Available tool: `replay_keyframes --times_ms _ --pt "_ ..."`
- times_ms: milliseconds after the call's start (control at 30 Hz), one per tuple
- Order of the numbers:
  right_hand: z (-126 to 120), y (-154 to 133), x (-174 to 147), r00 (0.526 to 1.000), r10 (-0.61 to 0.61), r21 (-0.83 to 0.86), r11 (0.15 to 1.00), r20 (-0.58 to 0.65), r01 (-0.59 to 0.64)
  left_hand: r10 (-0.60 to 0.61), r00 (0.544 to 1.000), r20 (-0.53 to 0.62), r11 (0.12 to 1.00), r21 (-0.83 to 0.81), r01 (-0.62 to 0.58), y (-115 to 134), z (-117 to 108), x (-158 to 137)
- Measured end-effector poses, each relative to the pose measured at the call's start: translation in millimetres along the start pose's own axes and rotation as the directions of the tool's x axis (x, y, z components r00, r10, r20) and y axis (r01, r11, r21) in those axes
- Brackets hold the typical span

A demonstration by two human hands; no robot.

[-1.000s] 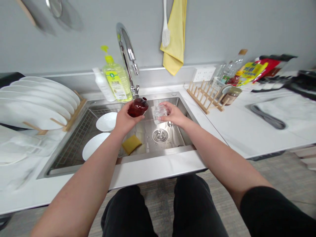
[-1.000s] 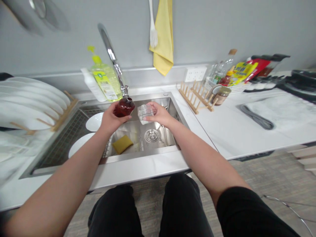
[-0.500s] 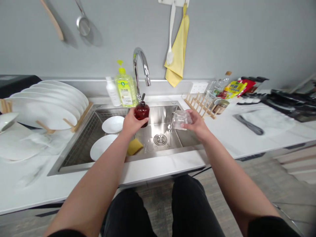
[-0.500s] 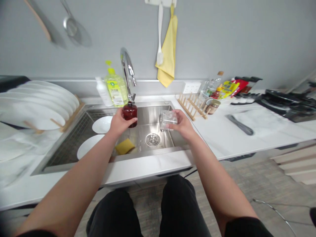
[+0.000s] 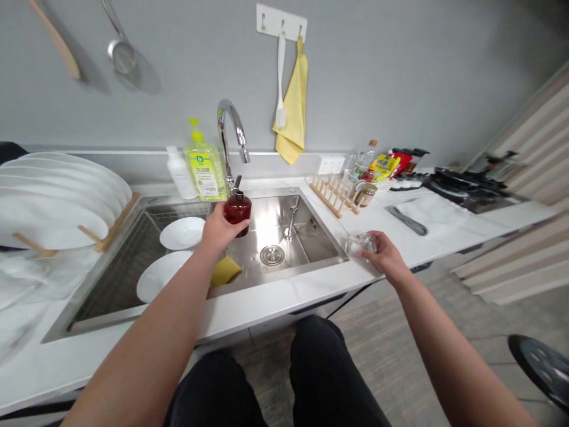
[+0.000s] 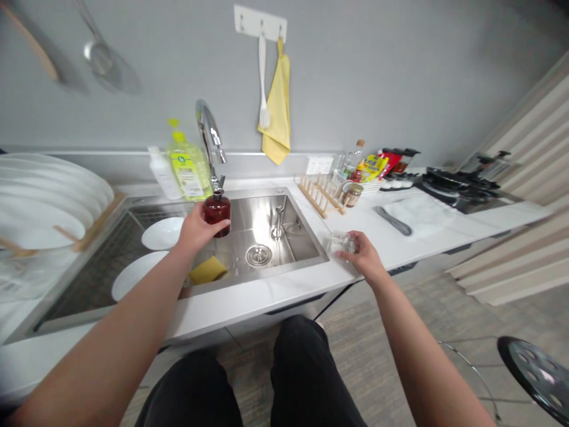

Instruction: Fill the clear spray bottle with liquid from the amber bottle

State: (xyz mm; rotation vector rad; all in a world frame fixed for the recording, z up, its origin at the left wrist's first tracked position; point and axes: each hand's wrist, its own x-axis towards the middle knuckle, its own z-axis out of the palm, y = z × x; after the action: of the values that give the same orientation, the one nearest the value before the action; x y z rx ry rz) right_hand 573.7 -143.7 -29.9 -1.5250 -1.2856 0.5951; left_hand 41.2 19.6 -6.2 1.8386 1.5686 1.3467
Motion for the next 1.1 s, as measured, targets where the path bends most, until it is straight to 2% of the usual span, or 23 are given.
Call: replay_keyframes --times_ms 233,467,600,700,800,933,1100 --pt "-15 -9 29 0.968 0.012 0.026 0.999 0.25 -0.019 0.034 0.999 -0.002 0.999 -0.013 -0.034 -1 0 0" --pt "-13 10 36 0.98 0.0 -0.013 1.0 0.198 0.003 0.044 0.999 0.023 0.999 0.002 -0.044 11 3 -3" --pt "-13 13 36 0.973 -0.049 0.031 0.999 0.226 0.043 0.08 0.997 0.007 0.997 -0.007 -0.08 27 2 -12" --pt "-14 15 39 0.975 -0.059 0.013 0.998 0.213 0.058 0.069 0.998 0.0 0.993 -0.098 -0.069 47 -3 -19" --pt "-14 19 41 0.978 -0.085 -0.027 0.995 0.19 0.092 0.08 0.994 0.076 0.967 -0.248 -0.059 72 -12 -26" --pt "-14 20 42 0.975 -0.107 -0.06 0.991 0.193 0.121 0.083 0.972 0.219 0.939 -0.345 -0.002 108 -23 -59" --pt "-13 16 40 0.973 -0.128 0.011 0.992 0.19 0.128 -0.022 0.954 0.3 0.921 -0.365 0.136 130 -14 -147"
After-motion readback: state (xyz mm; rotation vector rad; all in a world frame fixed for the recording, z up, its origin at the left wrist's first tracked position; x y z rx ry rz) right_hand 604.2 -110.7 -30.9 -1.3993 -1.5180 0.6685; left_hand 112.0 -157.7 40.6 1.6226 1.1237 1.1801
